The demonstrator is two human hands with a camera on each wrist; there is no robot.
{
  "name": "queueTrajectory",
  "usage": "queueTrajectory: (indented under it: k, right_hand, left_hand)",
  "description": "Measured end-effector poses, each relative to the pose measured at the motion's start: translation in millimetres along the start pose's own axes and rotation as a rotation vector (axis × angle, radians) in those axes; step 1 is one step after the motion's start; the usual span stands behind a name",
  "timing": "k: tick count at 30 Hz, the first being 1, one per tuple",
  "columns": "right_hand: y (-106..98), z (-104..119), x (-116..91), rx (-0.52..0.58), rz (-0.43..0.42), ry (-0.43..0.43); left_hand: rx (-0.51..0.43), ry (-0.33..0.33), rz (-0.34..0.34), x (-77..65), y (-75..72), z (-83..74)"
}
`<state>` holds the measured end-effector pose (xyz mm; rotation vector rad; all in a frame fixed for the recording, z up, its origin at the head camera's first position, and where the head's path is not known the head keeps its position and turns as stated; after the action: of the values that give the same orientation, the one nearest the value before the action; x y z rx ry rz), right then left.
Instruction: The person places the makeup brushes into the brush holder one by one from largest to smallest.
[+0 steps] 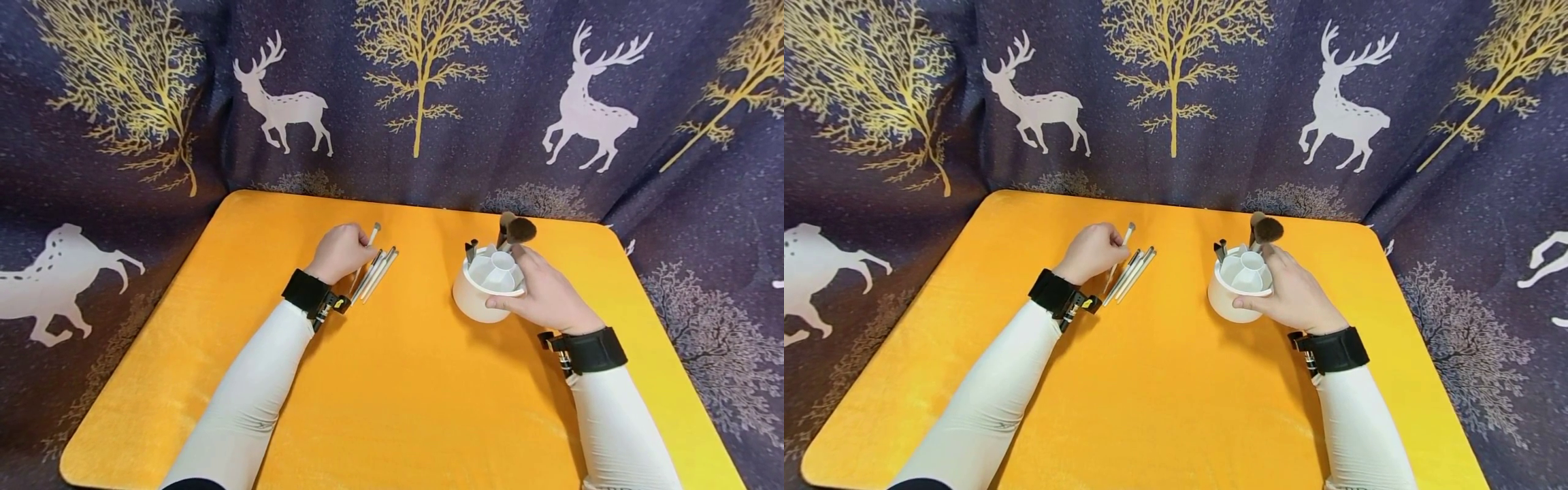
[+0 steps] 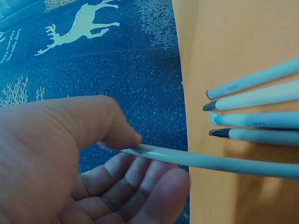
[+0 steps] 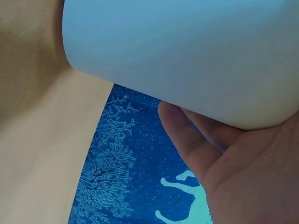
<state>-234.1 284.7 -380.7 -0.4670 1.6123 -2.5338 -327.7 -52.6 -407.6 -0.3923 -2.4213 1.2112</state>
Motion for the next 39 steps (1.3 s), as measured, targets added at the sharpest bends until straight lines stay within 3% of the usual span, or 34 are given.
queueTrajectory:
  k: [7,39]
  right_hand:
    - [-1.5,0.8,-0.7,0.008,-0.005,-0.004]
    - [-0.4,-0.8,-2.3,-0.008,0.006,0.014]
  left_hand:
    - [0.014,0.050,-0.087,4.2,-7.6,-11.5]
    - [-0.080,0.293,-0.240,0.7,-20.6,-62.9]
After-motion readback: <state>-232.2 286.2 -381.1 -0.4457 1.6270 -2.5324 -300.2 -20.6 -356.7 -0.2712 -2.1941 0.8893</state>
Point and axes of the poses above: each hand's wrist, its own x-axis towards the middle knuckle, its own y-axis out of the palm, z = x × y, the point moved 9 cm from there along x, towards the middle knuckle, and after that the axes turned 10 degrees about y, right-handed, at the moved point
